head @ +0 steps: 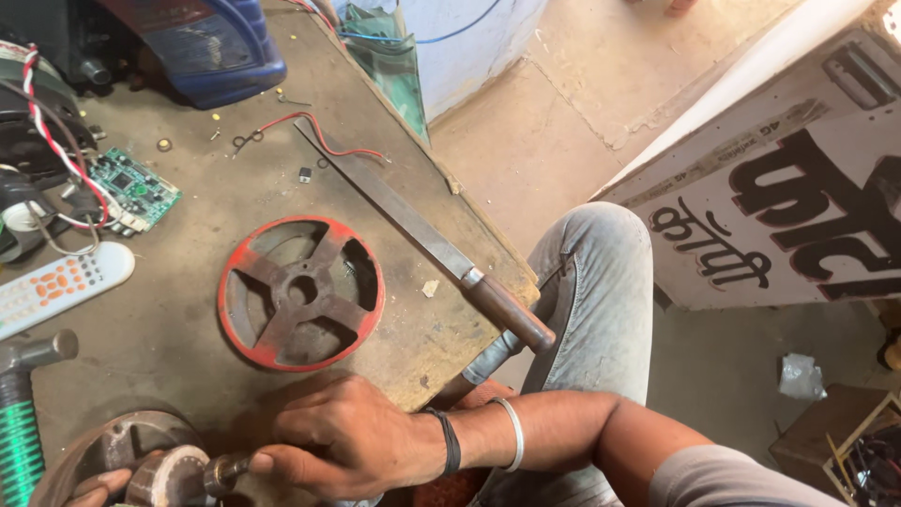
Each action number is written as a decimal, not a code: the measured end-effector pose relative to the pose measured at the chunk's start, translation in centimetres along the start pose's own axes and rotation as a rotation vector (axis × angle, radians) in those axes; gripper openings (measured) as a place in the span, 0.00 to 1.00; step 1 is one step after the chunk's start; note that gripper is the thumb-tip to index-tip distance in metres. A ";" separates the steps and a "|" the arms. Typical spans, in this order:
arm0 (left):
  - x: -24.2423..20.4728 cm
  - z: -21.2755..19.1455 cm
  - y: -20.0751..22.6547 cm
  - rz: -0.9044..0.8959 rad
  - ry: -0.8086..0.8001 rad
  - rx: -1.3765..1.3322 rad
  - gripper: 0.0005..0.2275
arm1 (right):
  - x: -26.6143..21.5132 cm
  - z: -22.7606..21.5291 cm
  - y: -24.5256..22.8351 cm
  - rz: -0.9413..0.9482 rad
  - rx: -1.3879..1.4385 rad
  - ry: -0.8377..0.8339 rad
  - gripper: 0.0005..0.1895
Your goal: The person sands a small metal part using a green abrasive pad. They hold the part in one hand and rub the pad against its surface repeatedly, rotating the part to access different areas.
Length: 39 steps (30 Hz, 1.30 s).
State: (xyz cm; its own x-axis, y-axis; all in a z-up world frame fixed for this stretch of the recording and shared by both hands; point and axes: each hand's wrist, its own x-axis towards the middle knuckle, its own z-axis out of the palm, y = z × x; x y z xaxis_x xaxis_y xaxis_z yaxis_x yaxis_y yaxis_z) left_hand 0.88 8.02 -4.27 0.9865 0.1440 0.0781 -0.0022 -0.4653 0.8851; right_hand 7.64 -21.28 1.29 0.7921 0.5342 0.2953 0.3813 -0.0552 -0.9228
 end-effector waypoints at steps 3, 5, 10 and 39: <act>0.9 0.0 -0.2 -0.001 -0.029 0.012 0.33 | 0.2 -0.2 0.0 0.027 0.021 0.002 0.26; 1.0 0.0 -0.1 -0.001 -0.044 0.016 0.33 | 0.2 -0.2 0.0 0.027 0.031 0.003 0.26; 1.3 0.4 0.2 0.000 -0.065 0.017 0.33 | 0.1 0.0 0.4 -0.053 0.001 0.036 0.23; -0.2 -0.1 1.8 0.105 0.032 0.108 0.26 | 0.6 0.4 0.7 -0.024 -0.003 -0.054 0.08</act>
State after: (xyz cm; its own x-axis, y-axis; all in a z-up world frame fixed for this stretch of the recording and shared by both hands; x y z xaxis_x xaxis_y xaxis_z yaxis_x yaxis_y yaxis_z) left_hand 0.71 7.24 -2.62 0.9761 0.1166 0.1833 -0.0853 -0.5703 0.8170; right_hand 8.19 -20.64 0.75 0.7561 0.5798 0.3035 0.4011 -0.0441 -0.9150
